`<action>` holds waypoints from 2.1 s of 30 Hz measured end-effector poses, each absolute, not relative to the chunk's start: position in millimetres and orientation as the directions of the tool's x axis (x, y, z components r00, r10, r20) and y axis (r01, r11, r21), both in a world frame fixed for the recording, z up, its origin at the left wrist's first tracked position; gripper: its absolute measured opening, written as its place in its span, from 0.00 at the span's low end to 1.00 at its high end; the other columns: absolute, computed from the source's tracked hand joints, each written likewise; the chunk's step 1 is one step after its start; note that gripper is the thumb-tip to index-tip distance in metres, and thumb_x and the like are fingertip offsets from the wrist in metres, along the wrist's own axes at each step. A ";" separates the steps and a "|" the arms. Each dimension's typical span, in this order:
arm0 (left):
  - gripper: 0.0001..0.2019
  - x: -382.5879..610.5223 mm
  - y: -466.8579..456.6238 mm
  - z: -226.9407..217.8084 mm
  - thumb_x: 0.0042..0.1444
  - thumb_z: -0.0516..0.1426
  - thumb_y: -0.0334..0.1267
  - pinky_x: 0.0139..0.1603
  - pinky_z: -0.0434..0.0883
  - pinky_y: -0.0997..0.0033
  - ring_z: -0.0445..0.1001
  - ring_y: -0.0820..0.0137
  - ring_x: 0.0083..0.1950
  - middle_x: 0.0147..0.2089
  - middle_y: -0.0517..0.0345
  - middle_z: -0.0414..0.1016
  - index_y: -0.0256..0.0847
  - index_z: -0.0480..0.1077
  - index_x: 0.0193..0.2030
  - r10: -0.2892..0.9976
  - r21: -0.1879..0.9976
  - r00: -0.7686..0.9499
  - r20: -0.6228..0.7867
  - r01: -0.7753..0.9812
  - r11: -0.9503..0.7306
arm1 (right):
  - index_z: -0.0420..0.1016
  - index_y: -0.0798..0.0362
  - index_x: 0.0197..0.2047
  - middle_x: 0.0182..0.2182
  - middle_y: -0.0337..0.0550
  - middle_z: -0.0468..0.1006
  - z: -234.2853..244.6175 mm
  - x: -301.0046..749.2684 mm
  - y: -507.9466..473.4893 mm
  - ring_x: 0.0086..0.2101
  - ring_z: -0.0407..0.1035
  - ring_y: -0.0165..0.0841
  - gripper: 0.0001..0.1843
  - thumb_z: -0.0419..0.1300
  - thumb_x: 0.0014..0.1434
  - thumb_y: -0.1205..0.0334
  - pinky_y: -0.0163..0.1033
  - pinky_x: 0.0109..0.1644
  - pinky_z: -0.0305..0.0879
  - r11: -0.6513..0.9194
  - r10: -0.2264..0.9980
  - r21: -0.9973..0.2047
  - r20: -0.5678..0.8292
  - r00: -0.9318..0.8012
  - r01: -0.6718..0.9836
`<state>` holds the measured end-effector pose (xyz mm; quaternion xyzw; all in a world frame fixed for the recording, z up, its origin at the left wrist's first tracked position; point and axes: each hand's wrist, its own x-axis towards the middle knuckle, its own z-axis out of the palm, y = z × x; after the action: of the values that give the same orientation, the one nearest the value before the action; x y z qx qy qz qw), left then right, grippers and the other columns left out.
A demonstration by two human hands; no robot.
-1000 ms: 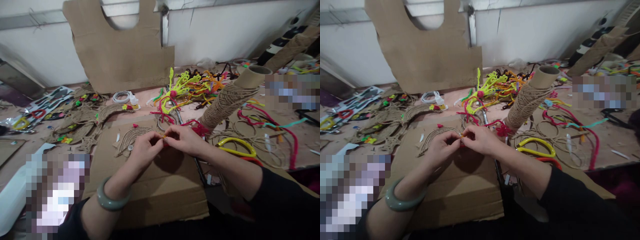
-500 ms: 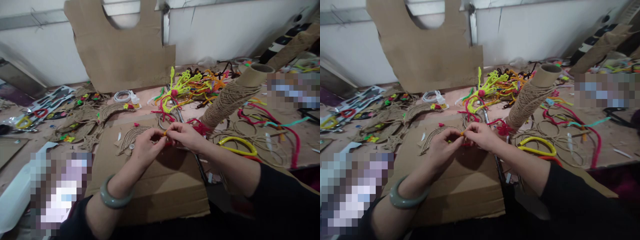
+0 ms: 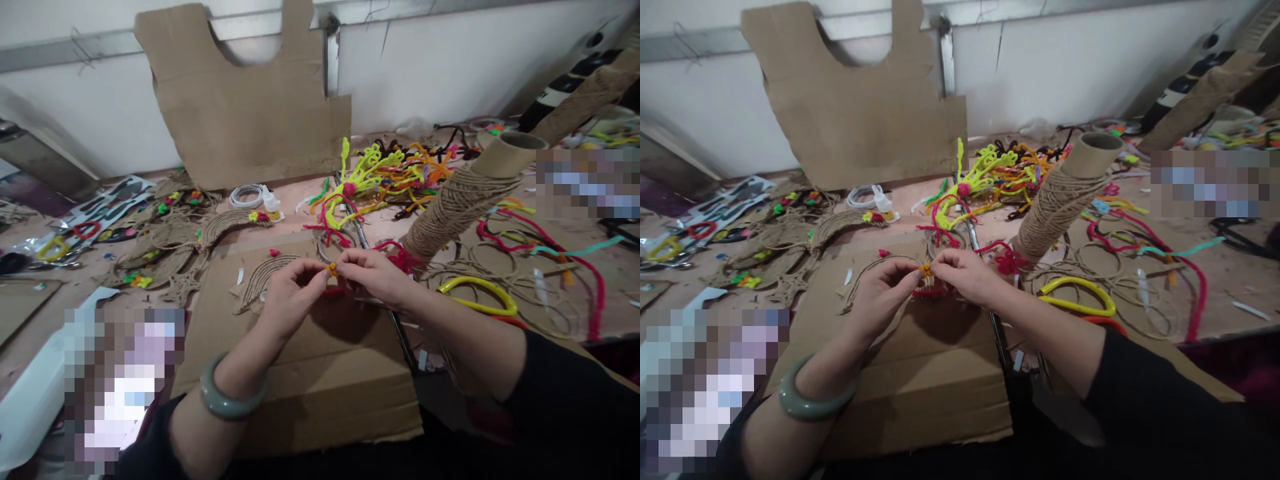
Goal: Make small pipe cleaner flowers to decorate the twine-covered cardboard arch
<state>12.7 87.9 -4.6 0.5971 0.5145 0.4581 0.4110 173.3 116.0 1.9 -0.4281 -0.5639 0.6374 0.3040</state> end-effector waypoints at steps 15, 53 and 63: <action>0.06 13.0 89.7 -3.0 0.47 0.60 0.33 0.32 0.72 0.75 0.73 0.74 0.29 0.29 0.58 0.76 0.38 0.72 0.33 0.990 0.989 0.085 0.109 0.087 -0.116 | 0.63 0.54 0.28 0.19 0.33 0.65 1.2 176.4 115.2 0.19 0.59 0.22 0.13 0.56 0.53 0.52 0.30 0.23 0.54 -0.108 0.861 -0.990 -0.139 -0.489 0.091; 0.07 14.4 87.6 -6.4 0.48 0.59 0.33 0.34 0.72 0.75 0.74 0.74 0.31 0.31 0.56 0.77 0.37 0.71 0.35 0.983 0.966 0.097 0.155 0.194 -0.171 | 0.65 0.55 0.27 0.19 0.35 0.65 -3.9 175.5 116.8 0.20 0.58 0.24 0.11 0.52 0.55 0.56 0.31 0.23 0.54 0.102 0.900 -0.978 0.012 -0.435 0.184; 0.05 12.0 90.3 -8.1 0.48 0.58 0.33 0.34 0.70 0.73 0.73 0.72 0.30 0.30 0.55 0.77 0.36 0.74 0.32 0.987 0.968 0.078 0.140 0.201 -0.153 | 0.64 0.54 0.29 0.20 0.35 0.66 -4.1 174.3 115.5 0.20 0.61 0.24 0.09 0.53 0.55 0.57 0.31 0.23 0.56 0.018 0.877 -0.993 -0.042 -0.478 0.120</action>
<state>12.0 90.3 -8.1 0.6000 0.4949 0.4651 0.4228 174.3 115.5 -4.1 -0.3930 -0.6345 0.5800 0.3264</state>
